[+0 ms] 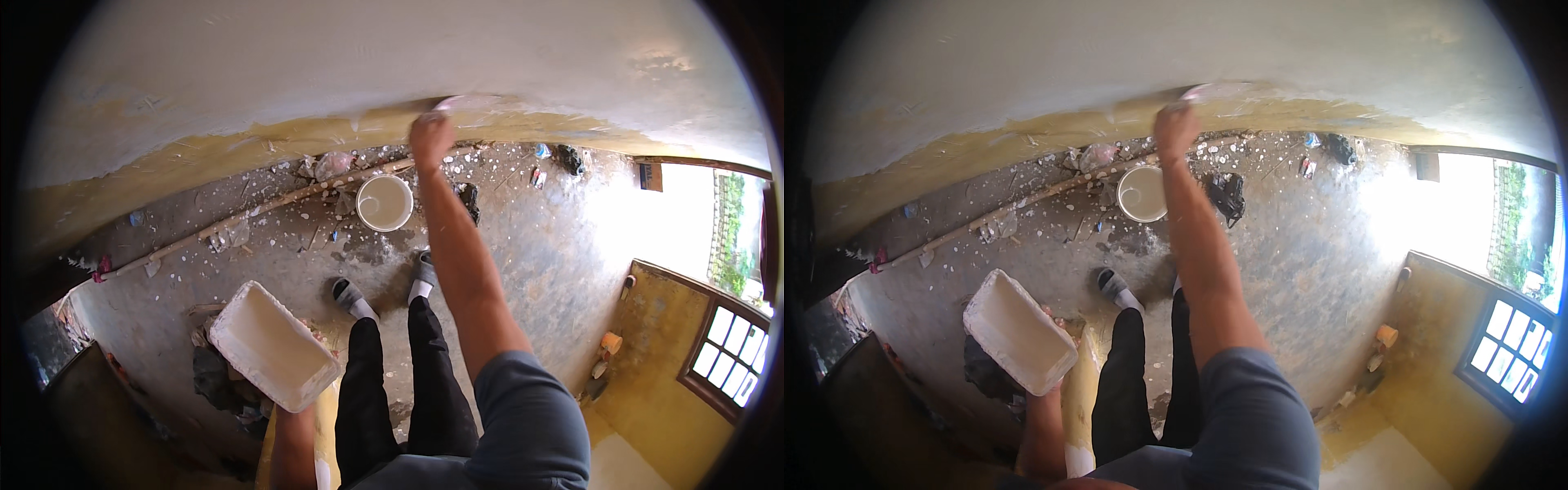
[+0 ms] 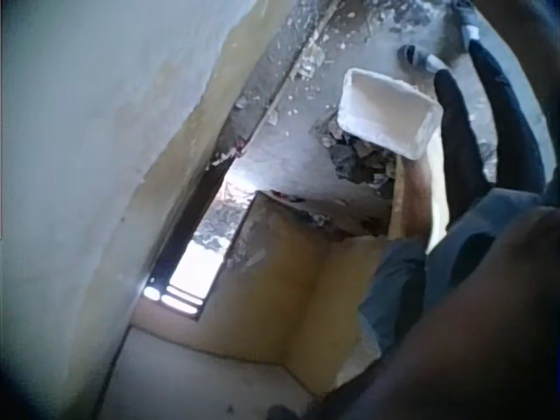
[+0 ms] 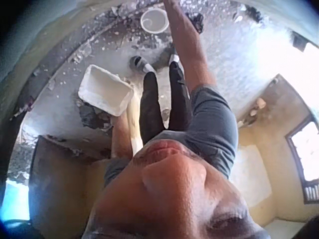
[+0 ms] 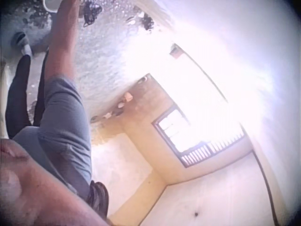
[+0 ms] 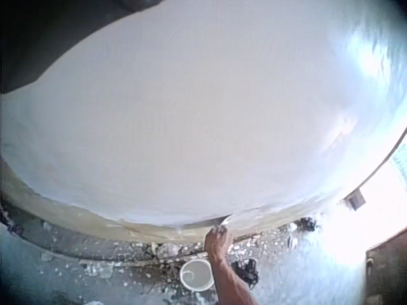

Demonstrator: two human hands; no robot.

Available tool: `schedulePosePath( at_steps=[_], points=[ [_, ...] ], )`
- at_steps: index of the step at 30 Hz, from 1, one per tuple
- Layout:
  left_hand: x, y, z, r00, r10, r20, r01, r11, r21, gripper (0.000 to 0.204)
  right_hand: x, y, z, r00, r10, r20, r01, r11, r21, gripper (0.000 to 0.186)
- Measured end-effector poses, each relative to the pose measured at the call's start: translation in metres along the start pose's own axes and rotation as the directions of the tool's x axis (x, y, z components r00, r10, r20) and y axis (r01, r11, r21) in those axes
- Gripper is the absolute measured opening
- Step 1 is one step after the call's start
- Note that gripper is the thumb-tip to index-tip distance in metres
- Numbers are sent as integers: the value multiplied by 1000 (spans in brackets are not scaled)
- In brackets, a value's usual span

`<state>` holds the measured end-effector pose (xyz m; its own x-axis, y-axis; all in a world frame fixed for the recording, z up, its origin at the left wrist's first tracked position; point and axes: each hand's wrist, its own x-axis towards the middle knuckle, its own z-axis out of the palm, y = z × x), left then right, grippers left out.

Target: The person applies a white plaster or filler material to an indoor wall using a spreader. The person periodically scrapes more material from a rectangular container and smooths it onto different sections of the wall.

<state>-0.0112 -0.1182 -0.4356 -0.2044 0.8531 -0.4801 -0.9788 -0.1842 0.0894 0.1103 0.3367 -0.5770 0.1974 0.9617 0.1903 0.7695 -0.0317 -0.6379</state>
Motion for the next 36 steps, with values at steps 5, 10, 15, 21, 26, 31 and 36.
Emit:
schedulePosePath(
  at_steps=[5, 10, 15, 21, 26, 31, 36],
  points=[
    [25, -20, 26, 984, 25, 177, -68, 968, 242, 75, -73, 68, -40, 951, -271, 146, 283, 957, -65, 19],
    [42, -41, 30, 979, -24, 201, 4, 995, 99, 75, 16, 165, -113, 950, -311, 15, 251, 740, -624, 24],
    [45, -57, 24, 979, -32, 200, 22, 998, 50, 75, 72, 82, -135, 992, 95, 87, -121, 913, 388, 27],
    [50, -61, 28, 974, -58, 219, 52, 998, 29, 74, 46, 45, -82, 973, 215, 83, -198, 596, 778, 22],
    [59, -65, 28, 968, -84, 238, 82, 996, 16, 74, 3, 23, -52, 999, 32, -43, 2, 773, 635, 22],
    [52, -64, 21, 973, -49, 224, 49, 999, 5, 74, -6, 39, -76, 972, 192, 134, -233, 841, 489, 30],
    [62, -74, 23, 965, -95, 246, 103, 995, -17, 73, 88, 148, -77, 925, 378, 28, -274, 614, 740, 25]
  ],
)
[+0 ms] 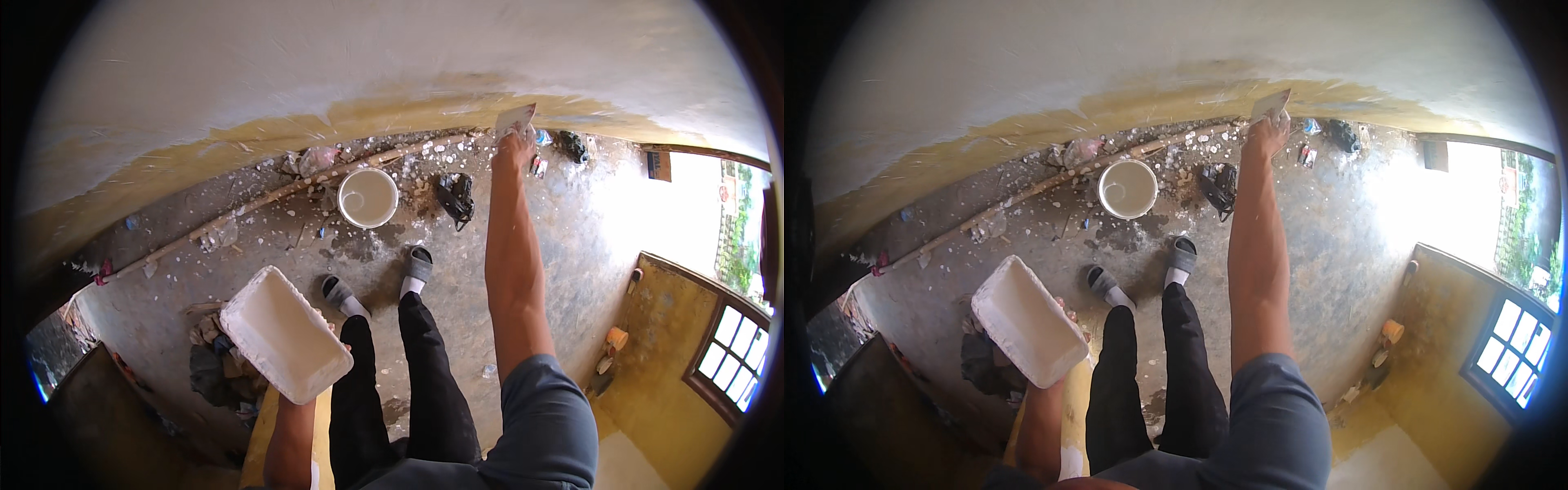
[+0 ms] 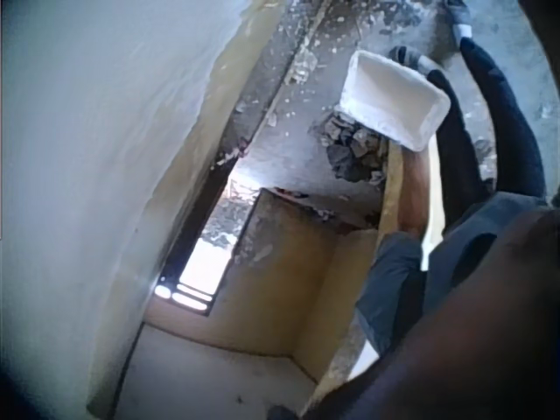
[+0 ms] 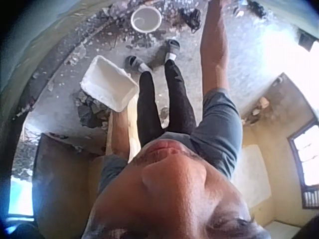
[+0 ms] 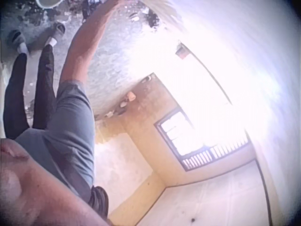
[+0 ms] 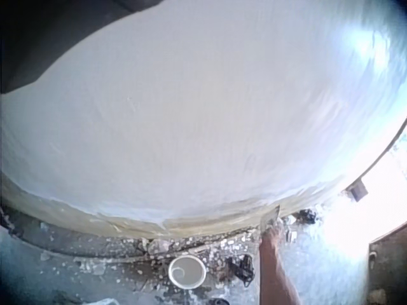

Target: The person applies a white plaster or filler material to an indoor wall using a spreader. The person periodically scrapes more material from a rectangular container and smooths it onto different sections of the wall.

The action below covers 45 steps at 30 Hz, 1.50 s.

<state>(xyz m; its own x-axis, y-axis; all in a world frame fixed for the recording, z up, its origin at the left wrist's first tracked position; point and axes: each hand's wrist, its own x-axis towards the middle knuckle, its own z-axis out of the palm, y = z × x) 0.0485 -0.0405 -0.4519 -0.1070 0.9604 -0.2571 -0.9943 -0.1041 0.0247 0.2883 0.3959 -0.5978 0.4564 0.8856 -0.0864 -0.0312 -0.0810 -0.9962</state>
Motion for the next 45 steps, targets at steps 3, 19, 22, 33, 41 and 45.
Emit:
schedulePosePath(
  at_steps=[3, 19, 22, 33, 41, 45],
  points=[
    [3, -6, -1, 1000, -2, -17, 2, 1000, 4, 73, 23, 5, 13, 994, 112, 0, -112, 986, 126, 16],
    [8, -41, -5, 999, 35, -13, -36, 995, -92, 72, -126, -25, 109, 950, 280, 140, -308, 917, 255, 36],
    [-1, -36, -8, 998, 55, -11, -56, 993, -101, 72, -158, -54, 166, 883, 238, 404, -152, 960, -234, 38],
    [-25, -18, -44, 985, 135, 109, -97, 950, -298, 63, -97, 73, 38, 676, 618, 402, -711, 689, 137, 7],
    [-37, -7, -18, 983, 160, -84, -170, 977, -127, 70, -188, -40, 130, 791, 363, 493, -541, 791, 285, 30],
    [-34, -4, -11, 980, 164, -109, -176, 978, -112, 69, -186, -44, 91, 763, 420, 492, -568, 798, 201, 23]
  ],
)
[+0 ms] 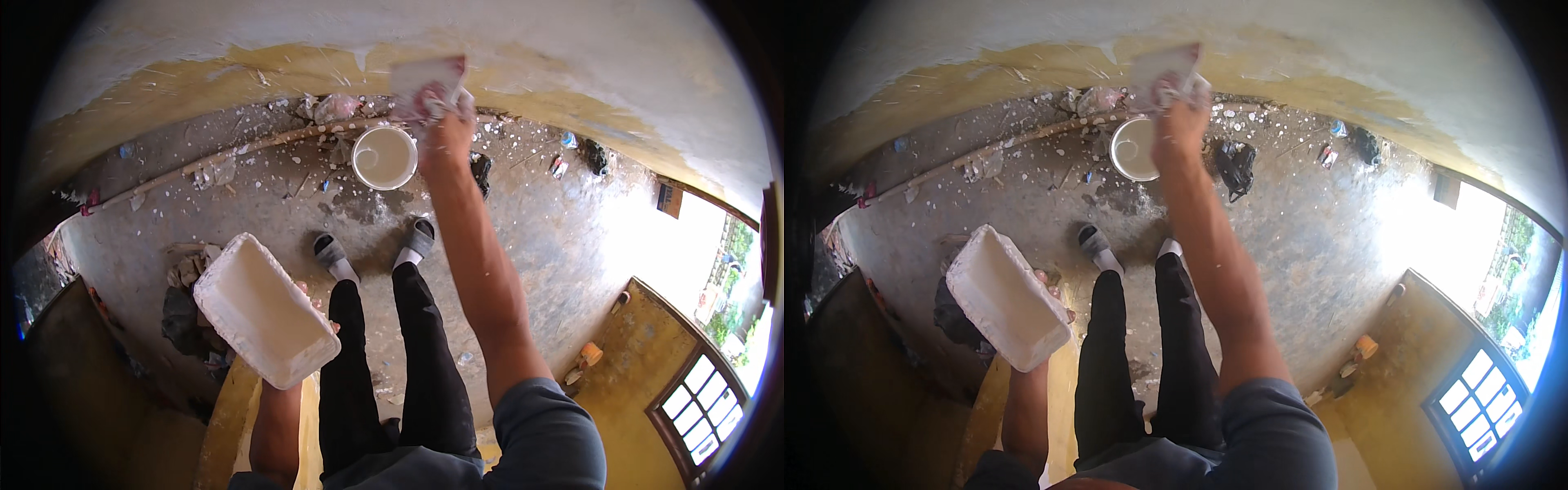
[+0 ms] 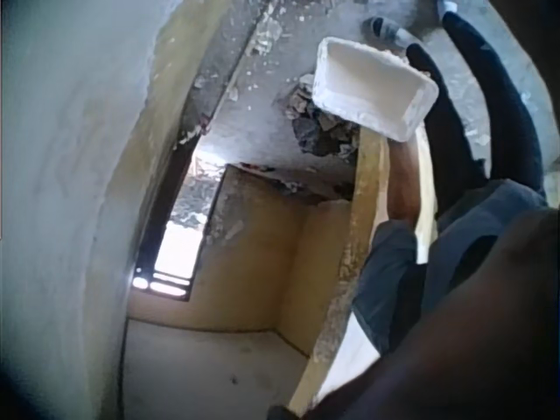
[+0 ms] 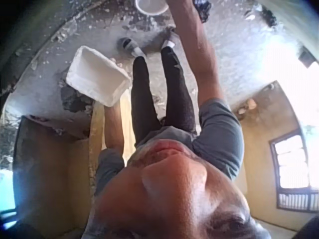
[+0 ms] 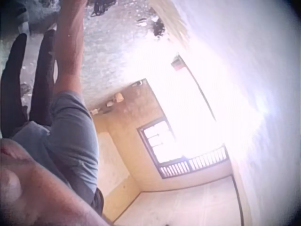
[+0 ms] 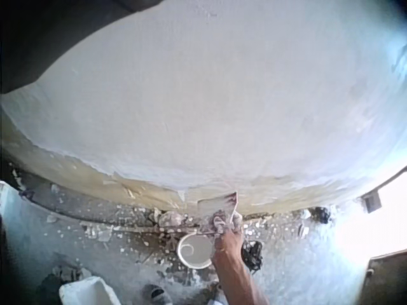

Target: The person applies a white plaster or filler material to an indoor wall using a spreader. The person periodically scrapes more material from a rectangular container and smooths it onto different sections of the wall.

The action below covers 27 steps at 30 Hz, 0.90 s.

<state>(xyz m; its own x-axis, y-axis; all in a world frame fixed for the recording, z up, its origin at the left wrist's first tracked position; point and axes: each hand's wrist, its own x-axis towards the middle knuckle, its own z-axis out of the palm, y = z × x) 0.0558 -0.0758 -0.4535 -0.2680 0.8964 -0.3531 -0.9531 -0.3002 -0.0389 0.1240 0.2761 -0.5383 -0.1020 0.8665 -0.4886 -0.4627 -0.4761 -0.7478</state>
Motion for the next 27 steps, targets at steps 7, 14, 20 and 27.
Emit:
schedulePosePath(
  at_steps=[7, 14, 20, 27],
  points=[
    [1, 0, -7, 994, -105, -37, 103, 993, -63, 65, 100, -50, -47, 976, -166, -144, 174, 984, 45, 32],
    [8, -14, -7, 992, -125, 32, 123, 991, 43, 65, 2, 11, -16, 928, -167, 334, 258, 933, -250, 23],
    [8, -17, -11, 987, -150, -56, 148, 988, -43, 63, 100, 10, -167, 951, 81, -298, -79, 997, 21, 13],
    [33, -36, -4, 989, -142, -40, 145, 986, 84, 57, 194, 10, -216, 927, 211, -310, -228, 973, -19, 11]
  ],
)
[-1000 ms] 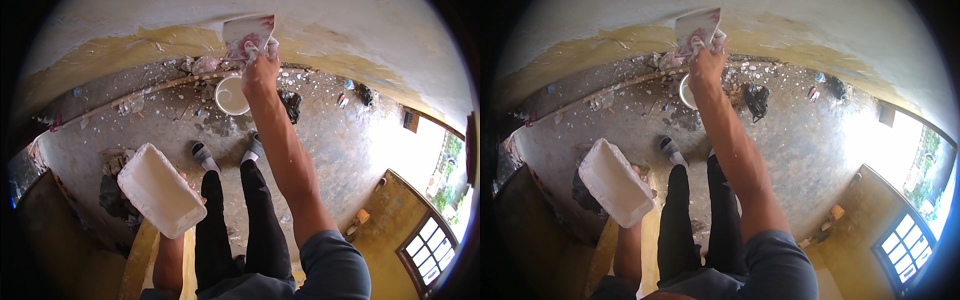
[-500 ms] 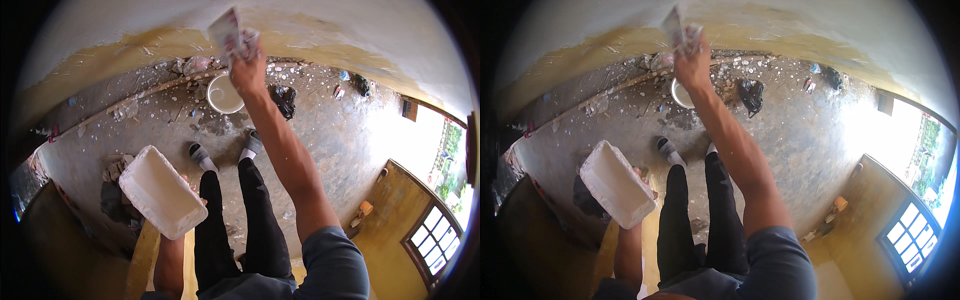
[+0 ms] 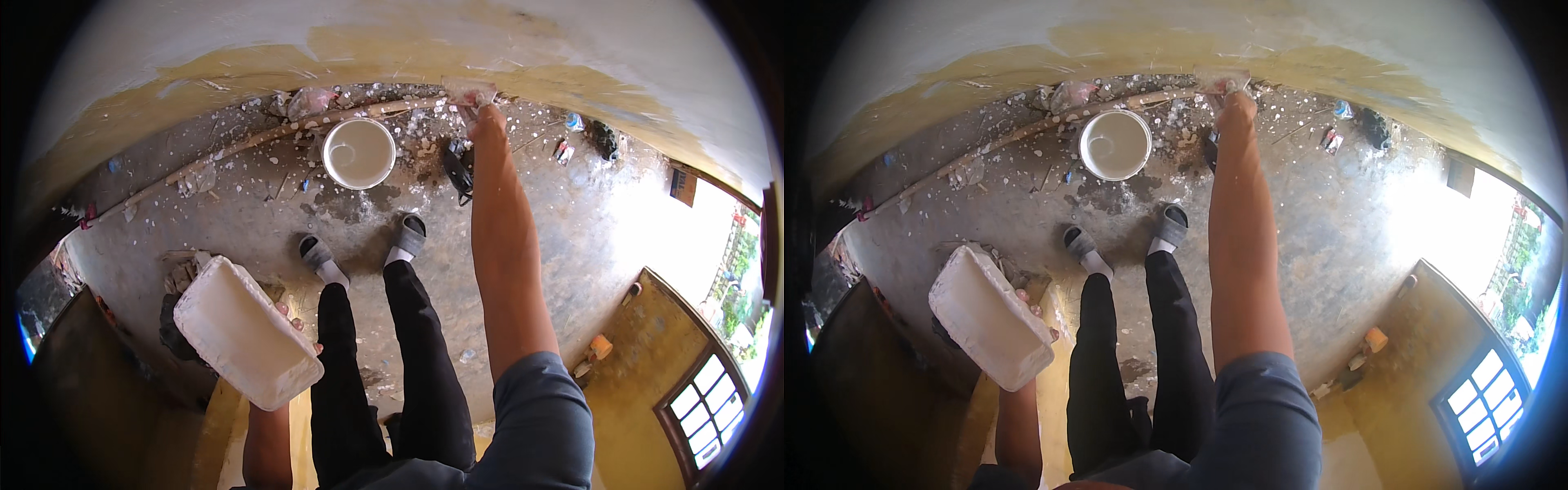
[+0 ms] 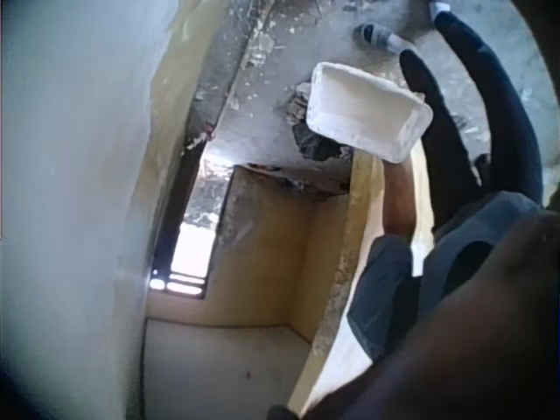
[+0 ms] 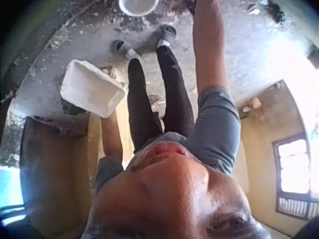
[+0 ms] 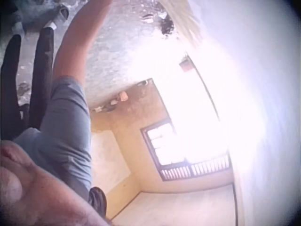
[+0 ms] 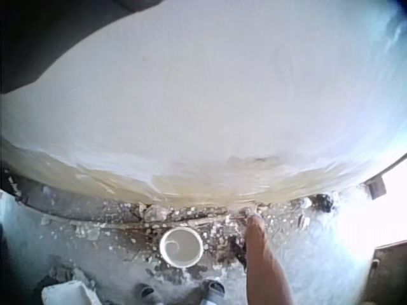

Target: The person applies a white plaster or filler material to an indoor wall using a spreader. The person periodically scrapes more material from a rectangular container and smooths it onto different sections of the wall.

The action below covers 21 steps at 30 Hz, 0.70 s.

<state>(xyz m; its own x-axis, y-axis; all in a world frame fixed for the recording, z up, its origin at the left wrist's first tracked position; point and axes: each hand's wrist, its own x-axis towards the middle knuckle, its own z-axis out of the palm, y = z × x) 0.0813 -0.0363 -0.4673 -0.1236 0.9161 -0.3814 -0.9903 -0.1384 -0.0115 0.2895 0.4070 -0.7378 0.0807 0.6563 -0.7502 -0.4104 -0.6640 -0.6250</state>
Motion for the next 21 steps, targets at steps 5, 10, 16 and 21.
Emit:
schedulePosePath(
  at_steps=[5, 10, 16, 21],
  points=[
    [21, -25, 13, 999, 11, -49, -8, 998, 58, 56, -17, -32, 25, 999, -11, -38, 16, 990, 141, 12],
    [24, -45, 13, 999, 20, -42, -18, 999, 50, 59, -151, -32, 51, 913, -373, 165, 362, 928, 93, 16],
    [37, -62, 13, 1000, -11, -16, 12, 999, 37, 63, -98, -35, -2, 984, -166, -64, 171, 981, 88, 18],
    [33, -63, 9, 1000, -24, 7, 24, 1000, 19, 66, -41, -57, 11, 962, -237, -134, 256, 955, 147, 26]
  ],
)
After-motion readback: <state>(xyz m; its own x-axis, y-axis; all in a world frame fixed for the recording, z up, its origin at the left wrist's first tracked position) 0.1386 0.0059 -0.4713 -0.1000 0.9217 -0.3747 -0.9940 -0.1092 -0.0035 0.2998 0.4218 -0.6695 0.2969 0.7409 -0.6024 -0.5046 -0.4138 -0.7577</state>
